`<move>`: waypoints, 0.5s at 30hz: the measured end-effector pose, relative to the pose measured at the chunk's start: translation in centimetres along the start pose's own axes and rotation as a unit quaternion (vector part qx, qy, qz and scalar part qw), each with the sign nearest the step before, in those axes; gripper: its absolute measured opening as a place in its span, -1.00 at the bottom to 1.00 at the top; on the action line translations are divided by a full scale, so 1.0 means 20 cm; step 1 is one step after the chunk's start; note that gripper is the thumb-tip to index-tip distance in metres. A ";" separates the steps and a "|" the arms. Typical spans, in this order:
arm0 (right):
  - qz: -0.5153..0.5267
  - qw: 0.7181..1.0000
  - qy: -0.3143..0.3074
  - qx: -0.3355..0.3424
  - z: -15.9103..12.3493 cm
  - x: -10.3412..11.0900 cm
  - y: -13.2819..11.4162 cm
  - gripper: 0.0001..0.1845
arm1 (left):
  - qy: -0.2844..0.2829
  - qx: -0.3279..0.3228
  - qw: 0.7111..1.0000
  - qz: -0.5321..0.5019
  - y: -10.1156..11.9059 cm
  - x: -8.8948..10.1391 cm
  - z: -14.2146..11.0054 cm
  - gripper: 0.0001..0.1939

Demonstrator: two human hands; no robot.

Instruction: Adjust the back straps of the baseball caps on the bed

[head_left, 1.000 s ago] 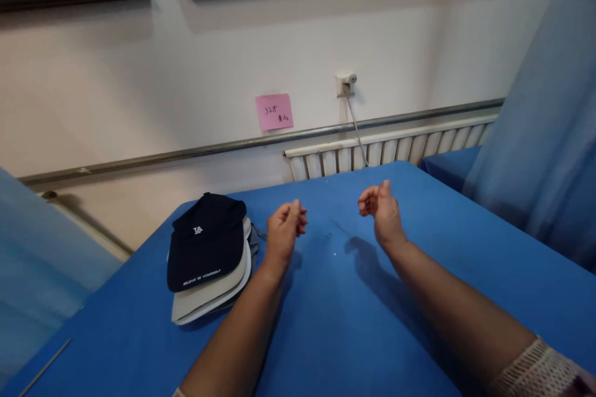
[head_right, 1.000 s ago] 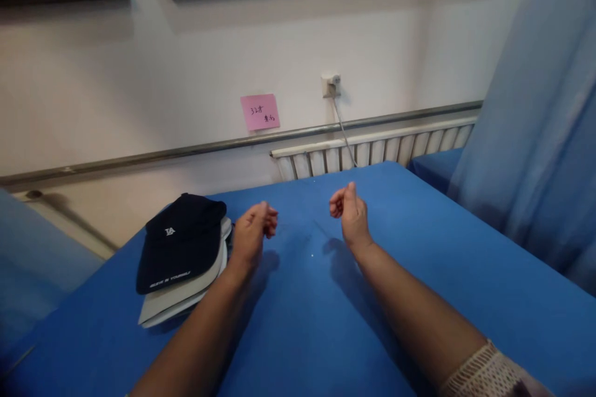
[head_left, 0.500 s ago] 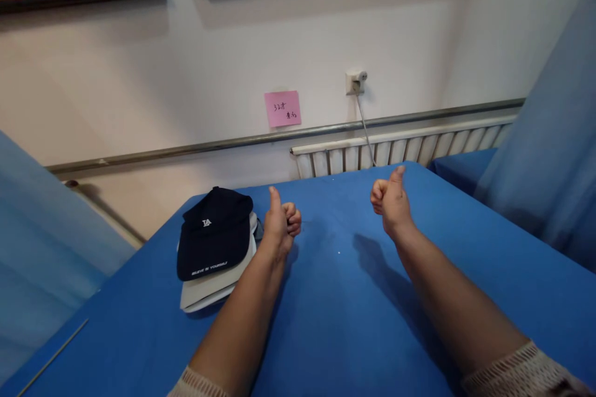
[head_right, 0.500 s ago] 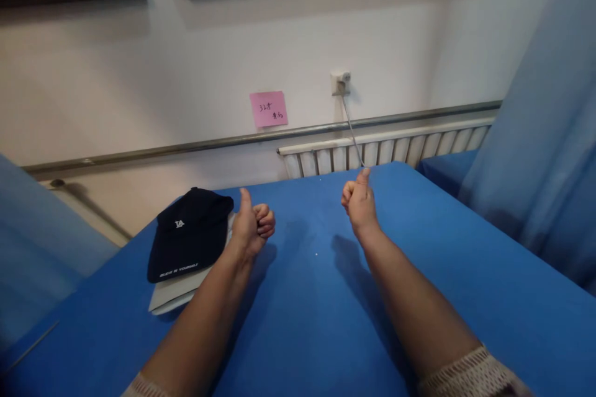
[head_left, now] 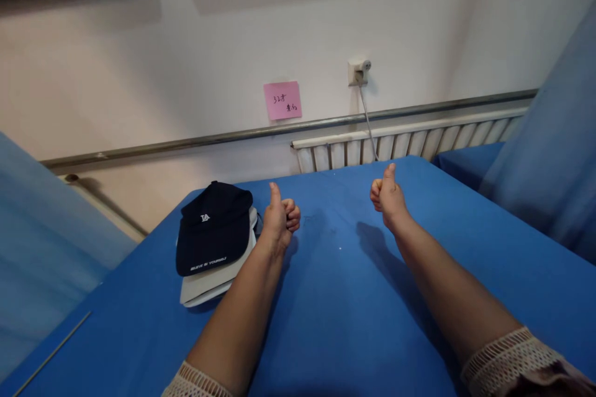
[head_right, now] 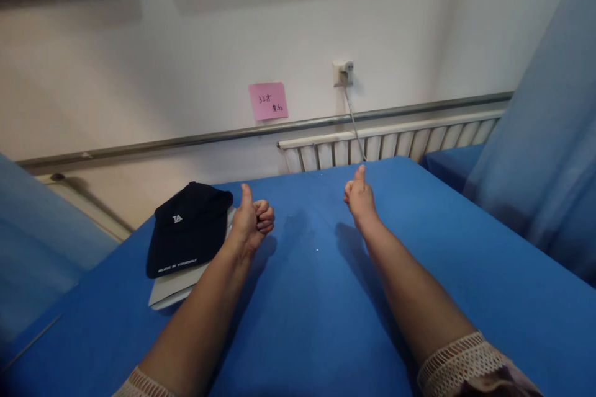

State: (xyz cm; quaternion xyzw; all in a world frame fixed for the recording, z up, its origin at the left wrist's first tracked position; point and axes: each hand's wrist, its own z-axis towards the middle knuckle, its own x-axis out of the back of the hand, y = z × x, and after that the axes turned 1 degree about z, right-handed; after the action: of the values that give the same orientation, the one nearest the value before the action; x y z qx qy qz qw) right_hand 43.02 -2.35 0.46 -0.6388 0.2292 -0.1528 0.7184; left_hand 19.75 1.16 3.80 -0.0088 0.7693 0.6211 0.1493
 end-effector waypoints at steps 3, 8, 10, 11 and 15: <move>0.000 1.000 -0.002 0.000 0.00 -0.01 0.00 -0.22 | -0.006 0.002 1.000 -0.002 0.00 0.00 0.00 -0.29; -0.010 1.000 -0.013 0.002 0.00 -0.01 0.01 -0.22 | -0.015 -0.004 1.000 0.002 -0.01 0.00 -0.01 -0.29; -0.011 1.000 -0.016 0.001 0.00 -0.01 0.01 -0.23 | -0.017 -0.004 1.000 0.004 -0.01 -0.01 -0.01 -0.29; -0.011 1.000 -0.017 0.003 -0.01 -0.01 0.01 -0.23 | -0.017 -0.004 1.000 0.005 -0.02 -0.01 0.00 -0.29; -0.017 0.999 -0.023 0.016 -0.01 -0.01 0.02 -0.23 | -0.021 0.000 1.000 0.007 -0.03 -0.01 0.00 -0.29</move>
State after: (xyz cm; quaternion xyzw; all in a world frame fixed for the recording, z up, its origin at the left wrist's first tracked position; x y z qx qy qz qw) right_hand 42.66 -2.32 0.12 -0.6344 0.1995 -0.1542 0.7308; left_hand 20.02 1.06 3.19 0.0097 0.7661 0.6221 0.1611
